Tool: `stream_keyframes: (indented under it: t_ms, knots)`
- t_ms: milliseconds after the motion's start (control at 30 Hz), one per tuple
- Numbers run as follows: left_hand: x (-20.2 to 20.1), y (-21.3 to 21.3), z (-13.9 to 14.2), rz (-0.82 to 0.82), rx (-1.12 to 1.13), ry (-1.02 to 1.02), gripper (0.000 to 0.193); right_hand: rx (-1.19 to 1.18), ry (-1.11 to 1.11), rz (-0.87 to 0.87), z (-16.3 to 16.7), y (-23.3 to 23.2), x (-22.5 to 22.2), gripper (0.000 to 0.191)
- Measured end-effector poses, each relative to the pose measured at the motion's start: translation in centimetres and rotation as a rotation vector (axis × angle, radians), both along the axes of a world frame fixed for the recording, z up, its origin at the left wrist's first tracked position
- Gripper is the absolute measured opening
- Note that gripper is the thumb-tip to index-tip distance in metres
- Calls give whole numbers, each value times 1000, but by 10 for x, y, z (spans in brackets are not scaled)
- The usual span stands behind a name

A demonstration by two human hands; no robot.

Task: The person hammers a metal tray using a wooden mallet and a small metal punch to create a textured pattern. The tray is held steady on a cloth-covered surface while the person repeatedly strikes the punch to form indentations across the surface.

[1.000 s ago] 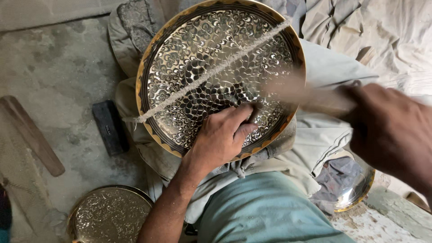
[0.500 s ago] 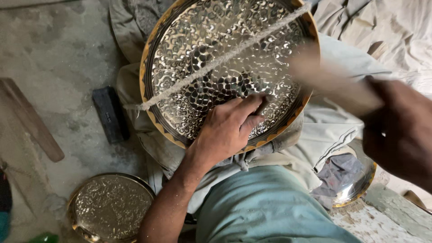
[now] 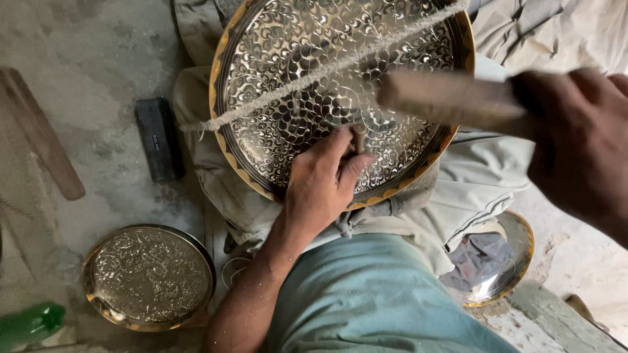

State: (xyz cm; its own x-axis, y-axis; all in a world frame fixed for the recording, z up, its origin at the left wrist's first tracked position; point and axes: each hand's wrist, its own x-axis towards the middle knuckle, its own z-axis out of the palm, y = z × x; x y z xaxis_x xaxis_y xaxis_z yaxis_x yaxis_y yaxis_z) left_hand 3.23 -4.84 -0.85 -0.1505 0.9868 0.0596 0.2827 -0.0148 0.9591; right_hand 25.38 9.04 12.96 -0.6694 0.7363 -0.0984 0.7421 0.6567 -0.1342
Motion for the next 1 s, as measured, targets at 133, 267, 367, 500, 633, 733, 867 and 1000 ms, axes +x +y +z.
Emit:
stream_keyframes:
  t_ms: [133,267,367,500,633,733,867,1000]
  knots:
    - [1,-2,2,26,21,0,22,-236,145,-210,12,-5,-18,54]
    - [4,2,5,-19,-40,61,19,13,-55,6,24,2,-22,45]
    - [6,7,11,-7,25,35,28,-338,143,-408,19,2,-12,46]
    - [8,2,25,-5,-154,49,15,-3,-117,61,13,4,14,36]
    - [11,-27,39,307,-159,-94,19,-58,-9,-52,15,5,22,50]
    - [22,-34,33,381,-219,-119,22,43,-6,69,16,6,10,51]
    - [31,-35,24,391,-181,62,23,257,-275,378,19,10,-7,63]
    - [36,-34,22,445,-156,90,23,376,-564,497,18,19,-26,69]
